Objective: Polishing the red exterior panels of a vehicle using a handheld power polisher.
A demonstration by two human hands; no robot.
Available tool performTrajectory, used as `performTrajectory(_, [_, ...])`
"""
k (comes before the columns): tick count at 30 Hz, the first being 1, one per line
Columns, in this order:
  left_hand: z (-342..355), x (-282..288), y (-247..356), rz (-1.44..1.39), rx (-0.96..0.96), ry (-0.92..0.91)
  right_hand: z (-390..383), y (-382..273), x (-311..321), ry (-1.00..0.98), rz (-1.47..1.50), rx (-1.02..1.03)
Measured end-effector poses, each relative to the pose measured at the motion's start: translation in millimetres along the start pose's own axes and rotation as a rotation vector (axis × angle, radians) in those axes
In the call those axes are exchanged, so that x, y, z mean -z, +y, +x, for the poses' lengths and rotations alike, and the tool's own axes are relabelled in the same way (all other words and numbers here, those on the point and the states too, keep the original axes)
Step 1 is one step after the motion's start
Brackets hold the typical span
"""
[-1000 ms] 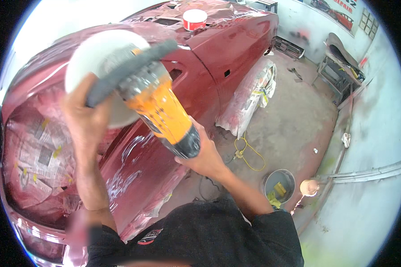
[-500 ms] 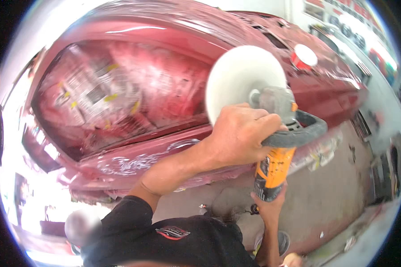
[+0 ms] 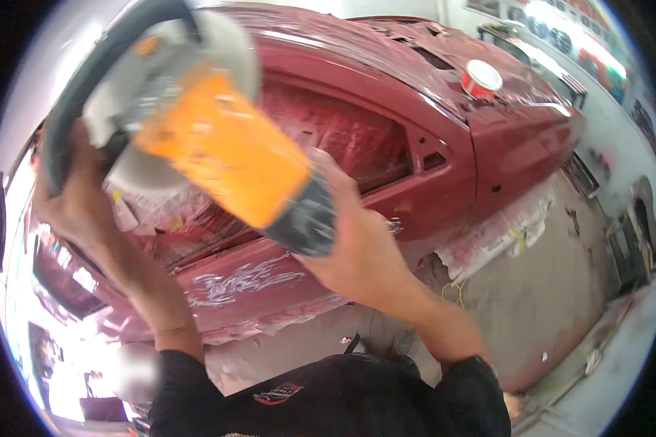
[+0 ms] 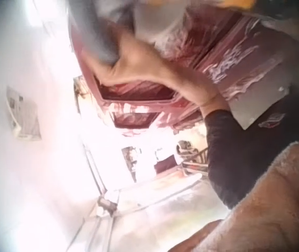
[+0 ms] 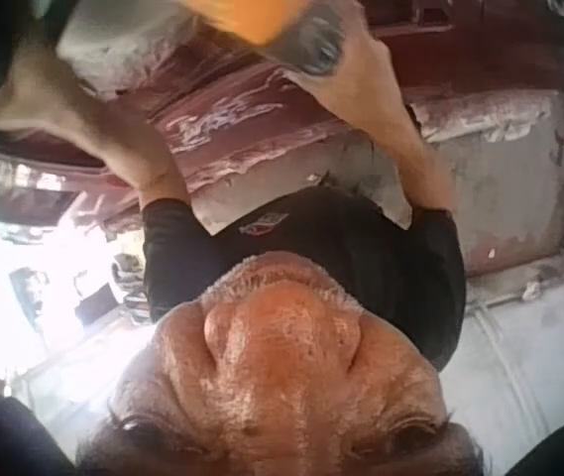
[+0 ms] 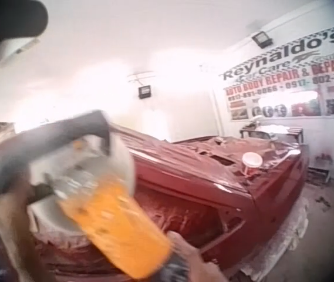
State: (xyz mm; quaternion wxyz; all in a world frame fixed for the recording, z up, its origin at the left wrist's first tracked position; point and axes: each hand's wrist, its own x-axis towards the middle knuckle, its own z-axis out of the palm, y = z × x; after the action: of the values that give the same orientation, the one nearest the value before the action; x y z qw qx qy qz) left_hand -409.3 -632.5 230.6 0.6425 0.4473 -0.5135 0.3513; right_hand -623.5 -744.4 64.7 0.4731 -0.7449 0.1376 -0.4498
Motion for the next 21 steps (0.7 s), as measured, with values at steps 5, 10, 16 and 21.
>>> performTrajectory(5, [61.4, 42.5, -27.5, 0.163, -0.013, 0.124, 49.7, -33.5, -18.7, -0.149, -0.029, 0.040])
performTrajectory(10, [58.1, 4.5, -0.8, 0.355, -0.005, 0.051, 49.0, -31.0, 10.7, -0.107, -0.002, 0.076])
performTrajectory(16, [5.6, -76.2, 39.5, 0.334, -0.010, -0.156, 6.7, -7.1, 91.9, -0.049, -0.144, -0.031])
performTrajectory(21, [-67.7, -176.2, 85.2, 0.126, 0.100, -0.351, -53.1, 29.3, 202.4, -0.016, -0.182, -0.247])
